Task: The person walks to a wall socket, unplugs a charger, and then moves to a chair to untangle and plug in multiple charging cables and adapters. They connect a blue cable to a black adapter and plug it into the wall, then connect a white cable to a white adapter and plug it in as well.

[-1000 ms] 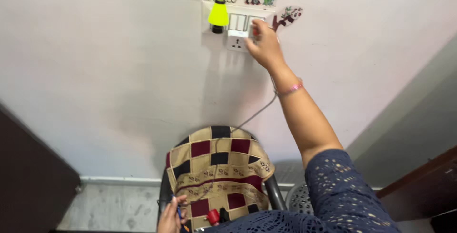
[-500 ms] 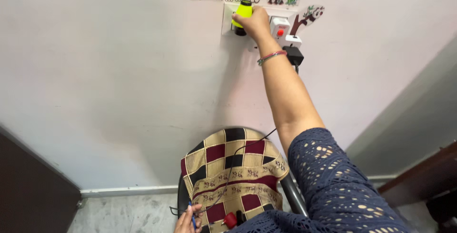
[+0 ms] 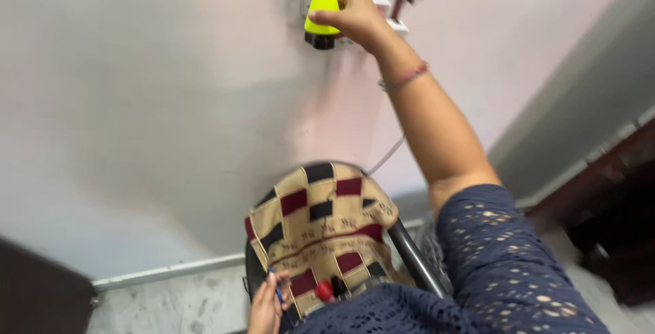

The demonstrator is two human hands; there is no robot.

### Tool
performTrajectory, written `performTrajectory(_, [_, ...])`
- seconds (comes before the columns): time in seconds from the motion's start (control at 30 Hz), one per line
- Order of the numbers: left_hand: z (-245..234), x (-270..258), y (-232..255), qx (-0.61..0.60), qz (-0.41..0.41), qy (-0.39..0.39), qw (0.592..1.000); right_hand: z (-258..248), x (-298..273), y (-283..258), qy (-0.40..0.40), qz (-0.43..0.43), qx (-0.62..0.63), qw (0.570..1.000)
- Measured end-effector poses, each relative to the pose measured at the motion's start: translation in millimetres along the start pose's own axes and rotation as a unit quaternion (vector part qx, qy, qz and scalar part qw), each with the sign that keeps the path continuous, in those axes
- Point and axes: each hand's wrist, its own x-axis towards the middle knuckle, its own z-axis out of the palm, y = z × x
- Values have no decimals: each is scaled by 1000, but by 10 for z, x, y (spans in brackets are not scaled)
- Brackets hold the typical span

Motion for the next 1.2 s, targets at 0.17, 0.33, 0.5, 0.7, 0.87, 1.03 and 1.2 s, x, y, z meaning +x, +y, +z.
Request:
performTrajectory(0.17, [255,-303,241,72,-21,2,997,-887,-1522,466,-72,-12,51,996])
performTrajectory(0.33, [484,-362,258,126,-72,-10,989,-1863,-3344,1425,111,85,30,990])
performTrajectory(0.5, [767,-246,116,206,-126,-15,970,-2142,-4833,3175,269,299,-239,884])
performTrajectory(0.7, [1190,-93,-108,232,-162,-31,959,-1803,-6153,4711,332,412,-186,828])
performTrajectory(0.87, [1539,-155,-337,248,-170,19,954,-1625,-6481,5243,329,456,-169,810])
performTrajectory(1.03, [1734,-236,-445,255,-181,60,948,-1662,-6480,5584,305,483,-187,799])
performTrajectory(1.2, [1887,-265,-548,246,-175,84,950,-1701,-6427,5843,250,445,-245,824])
